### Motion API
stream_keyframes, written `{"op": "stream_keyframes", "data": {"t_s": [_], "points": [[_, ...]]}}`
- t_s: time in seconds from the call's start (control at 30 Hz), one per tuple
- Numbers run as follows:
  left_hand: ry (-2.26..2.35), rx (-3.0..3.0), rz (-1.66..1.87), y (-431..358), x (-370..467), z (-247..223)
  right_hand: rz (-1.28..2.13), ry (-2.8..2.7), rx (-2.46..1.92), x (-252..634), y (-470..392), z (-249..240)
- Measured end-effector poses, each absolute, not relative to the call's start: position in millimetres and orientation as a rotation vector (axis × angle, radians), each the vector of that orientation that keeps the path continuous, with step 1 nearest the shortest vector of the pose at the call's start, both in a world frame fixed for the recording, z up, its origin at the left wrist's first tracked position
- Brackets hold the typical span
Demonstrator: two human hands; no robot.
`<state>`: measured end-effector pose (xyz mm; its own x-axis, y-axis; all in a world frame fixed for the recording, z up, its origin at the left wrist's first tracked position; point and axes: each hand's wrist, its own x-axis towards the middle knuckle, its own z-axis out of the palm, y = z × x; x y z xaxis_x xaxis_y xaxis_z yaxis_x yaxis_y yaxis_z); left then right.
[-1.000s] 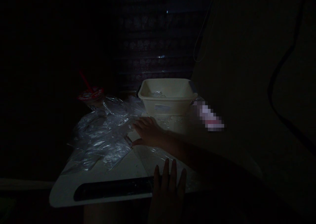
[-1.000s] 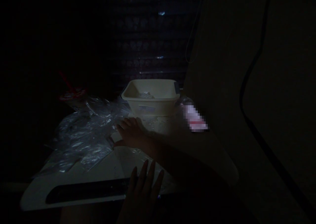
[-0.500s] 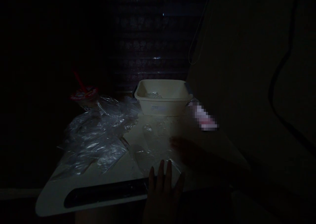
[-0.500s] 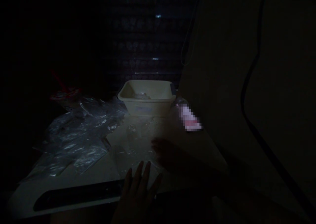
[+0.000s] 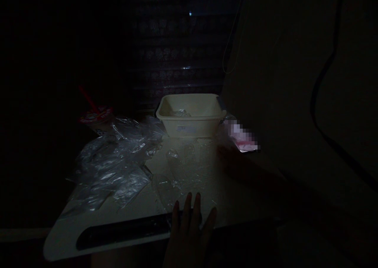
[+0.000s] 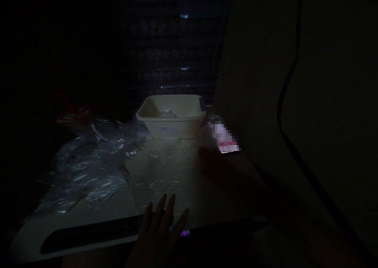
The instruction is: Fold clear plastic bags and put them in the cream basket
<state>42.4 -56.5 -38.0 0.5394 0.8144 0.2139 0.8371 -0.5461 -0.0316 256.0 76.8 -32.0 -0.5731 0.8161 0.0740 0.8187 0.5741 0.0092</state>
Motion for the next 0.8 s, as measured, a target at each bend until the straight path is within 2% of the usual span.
{"op": "stream_keyframes", "data": {"t_s": [0.23, 0.43, 0.57, 0.8], "points": [[-1.261, -2.746, -0.198, -50.7, 30.9, -27.6, 0.047, -2.889, -0.987, 221.4, 62.3, -13.9], [-1.179, -2.773, -0.166, -48.2, 26.3, -23.2, -0.027, -2.809, -1.162, 230.0, 89.9, -21.9], [-1.303, -2.695, -0.199, -52.1, 32.9, -26.1, -0.064, -2.723, -1.216, 236.7, 93.3, -23.4], [-1.376, -2.705, -0.273, -48.2, 37.3, -19.2, 0.043, -2.617, -1.038, 210.8, 88.0, -6.1]]}}
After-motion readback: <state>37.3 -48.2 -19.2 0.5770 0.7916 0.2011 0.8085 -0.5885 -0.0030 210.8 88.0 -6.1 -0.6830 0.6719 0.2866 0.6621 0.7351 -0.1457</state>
